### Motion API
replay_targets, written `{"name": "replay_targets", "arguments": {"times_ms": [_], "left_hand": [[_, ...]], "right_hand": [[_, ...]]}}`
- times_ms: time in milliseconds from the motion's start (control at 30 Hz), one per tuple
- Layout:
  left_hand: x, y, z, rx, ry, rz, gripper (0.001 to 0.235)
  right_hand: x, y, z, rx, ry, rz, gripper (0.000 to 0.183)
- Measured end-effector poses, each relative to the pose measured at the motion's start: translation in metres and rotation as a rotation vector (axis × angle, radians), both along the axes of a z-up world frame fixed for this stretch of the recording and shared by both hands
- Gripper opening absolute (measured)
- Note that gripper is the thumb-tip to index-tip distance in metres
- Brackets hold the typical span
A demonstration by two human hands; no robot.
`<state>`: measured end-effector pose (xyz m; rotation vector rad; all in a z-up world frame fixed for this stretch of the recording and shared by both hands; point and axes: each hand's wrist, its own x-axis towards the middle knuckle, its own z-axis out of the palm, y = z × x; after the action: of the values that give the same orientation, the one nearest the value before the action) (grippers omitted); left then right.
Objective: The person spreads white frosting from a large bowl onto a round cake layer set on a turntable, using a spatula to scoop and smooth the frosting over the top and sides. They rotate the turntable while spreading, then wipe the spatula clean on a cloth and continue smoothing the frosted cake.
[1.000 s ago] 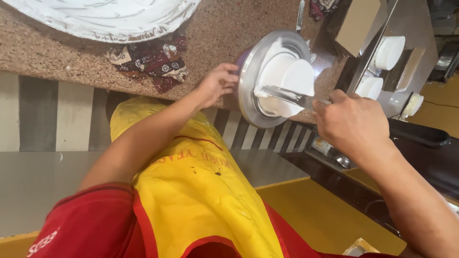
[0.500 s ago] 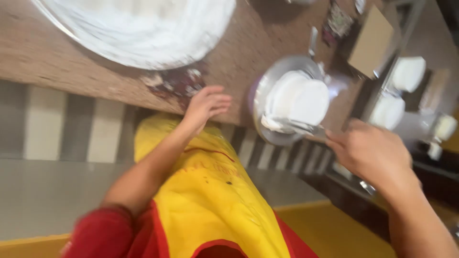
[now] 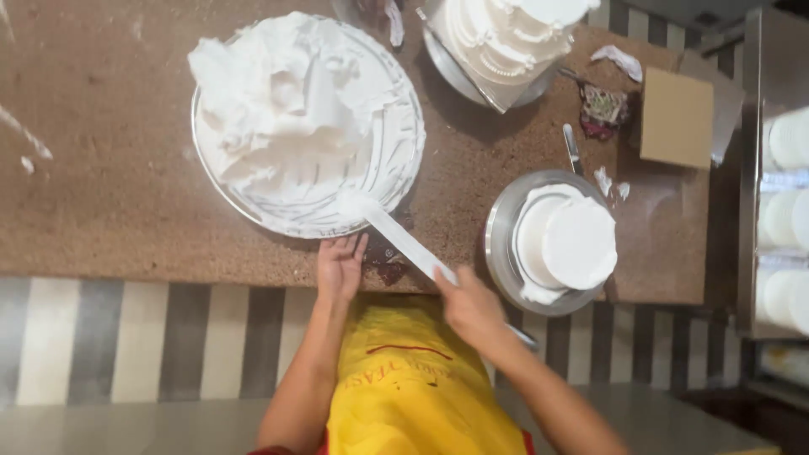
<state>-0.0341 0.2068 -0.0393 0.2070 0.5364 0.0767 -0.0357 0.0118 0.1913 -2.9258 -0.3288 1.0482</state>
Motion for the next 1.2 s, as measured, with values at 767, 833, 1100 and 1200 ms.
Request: {"name": "replay_targets", "arguments": {"times_ms": [767, 833, 1100, 1200], "left_hand": [[0.104, -0.217, 0.047, 0.668, 0.232, -0.568, 0.044], [0.13, -0.216, 0.025, 0.77, 0.079, -0.503, 0.042], [-0.134, -0.223, 0.072, 1.382, -0.602, -1.281, 0.031], [-0.166, -0.202, 0.017, 1.21, -0.103, -1.253, 0.029]], "right_hand": [[-0.225, -0.338, -0.042, 0.706, -0.5, -1.311, 0.052], [-0.204, -0.347, -0.037, 0.672, -0.482, -1.269, 0.059], [-0.164, -0.365, -0.036, 0.679, -0.387, -0.964, 0.045], [-0.155, -0.37, -0.033, 0.644, -0.305, -1.006, 0.045]]}}
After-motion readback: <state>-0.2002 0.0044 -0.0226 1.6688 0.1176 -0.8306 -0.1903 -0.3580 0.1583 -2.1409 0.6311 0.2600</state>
